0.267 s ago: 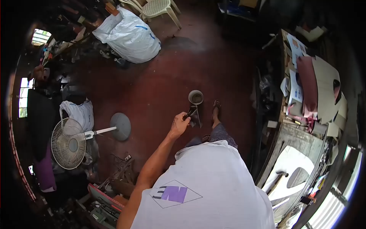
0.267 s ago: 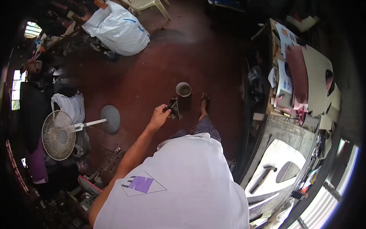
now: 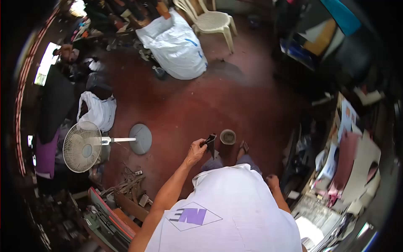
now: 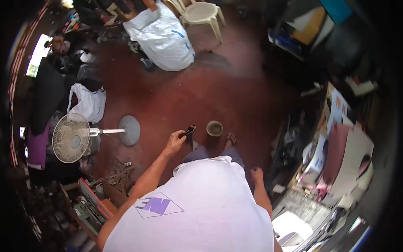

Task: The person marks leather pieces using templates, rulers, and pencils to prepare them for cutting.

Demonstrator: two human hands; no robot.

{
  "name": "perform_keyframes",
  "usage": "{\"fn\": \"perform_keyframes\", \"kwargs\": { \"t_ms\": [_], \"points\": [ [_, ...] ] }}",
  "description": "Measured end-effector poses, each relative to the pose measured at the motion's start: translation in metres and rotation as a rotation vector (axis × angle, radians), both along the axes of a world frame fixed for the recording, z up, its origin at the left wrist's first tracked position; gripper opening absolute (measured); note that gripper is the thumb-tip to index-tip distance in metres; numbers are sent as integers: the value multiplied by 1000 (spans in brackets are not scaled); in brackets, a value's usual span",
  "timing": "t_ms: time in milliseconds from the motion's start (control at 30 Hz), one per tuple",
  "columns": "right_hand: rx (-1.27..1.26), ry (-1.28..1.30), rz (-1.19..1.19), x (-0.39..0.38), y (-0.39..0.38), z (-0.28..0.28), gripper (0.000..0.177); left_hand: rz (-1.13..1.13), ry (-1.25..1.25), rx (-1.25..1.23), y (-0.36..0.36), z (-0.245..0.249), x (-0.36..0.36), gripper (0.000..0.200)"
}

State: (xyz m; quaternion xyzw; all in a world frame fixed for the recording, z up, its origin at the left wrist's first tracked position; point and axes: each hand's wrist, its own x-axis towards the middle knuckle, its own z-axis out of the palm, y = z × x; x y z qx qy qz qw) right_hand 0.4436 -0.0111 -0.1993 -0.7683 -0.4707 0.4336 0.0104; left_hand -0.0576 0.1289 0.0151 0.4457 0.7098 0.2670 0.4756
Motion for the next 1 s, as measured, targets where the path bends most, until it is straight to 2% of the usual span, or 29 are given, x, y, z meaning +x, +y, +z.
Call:
{"fn": "perform_keyframes", "kwargs": {
  "t_ms": [33,67,100,133,167,233,300,333,433,467,500,567,600,633,700,733,833,933,1000],
  "points": [
    [78,3,65,5,78,21,35,59,-6,-17,9,4,-7,22],
    [126,-32,121,-1,207,62,32,157,-29,-27,28,5,-21,24],
    [460,-57,228,9,262,50,21,214,-51,-40,36,2,-33,27],
    [481,-65,238,10,323,60,21,266,-74,-46,50,-2,-46,30],
    [513,-68,238,2,375,73,24,284,-57,-13,57,-12,-60,31],
    [578,86,118,-30,457,115,29,305,-33,50,75,-37,-89,31],
    [549,162,1,-77,508,170,32,325,-54,52,115,-32,-117,29],
    [602,217,-20,-95,521,180,32,333,-66,42,130,-31,-132,29],
    [687,160,56,-149,515,196,26,334,-158,72,188,-30,-191,29],
    [642,127,70,-161,498,189,23,365,-236,84,206,-34,-210,28],
    [616,101,91,-169,484,166,21,381,-156,120,229,-37,-228,27],
    [340,148,-47,-192,432,128,18,418,12,167,266,-41,-260,25],
    [183,154,-1,-206,404,132,21,461,-51,154,277,-40,-271,24],
    [154,31,52,-225,377,135,22,499,-109,149,298,-35,-288,23],
    [273,-39,246,-156,312,-34,24,532,-149,161,332,-30,-311,21],
    [181,-62,264,-162,296,-45,24,530,-136,174,344,-31,-319,21],
    [-32,-47,173,-211,302,-26,23,545,-160,212,408,-36,-359,22],
    [-58,-15,124,-245,329,-36,23,493,-112,264,491,-46,-397,23],
    [9,0,135,-252,352,-63,23,453,-74,287,549,-47,-414,24]
  ]
}}
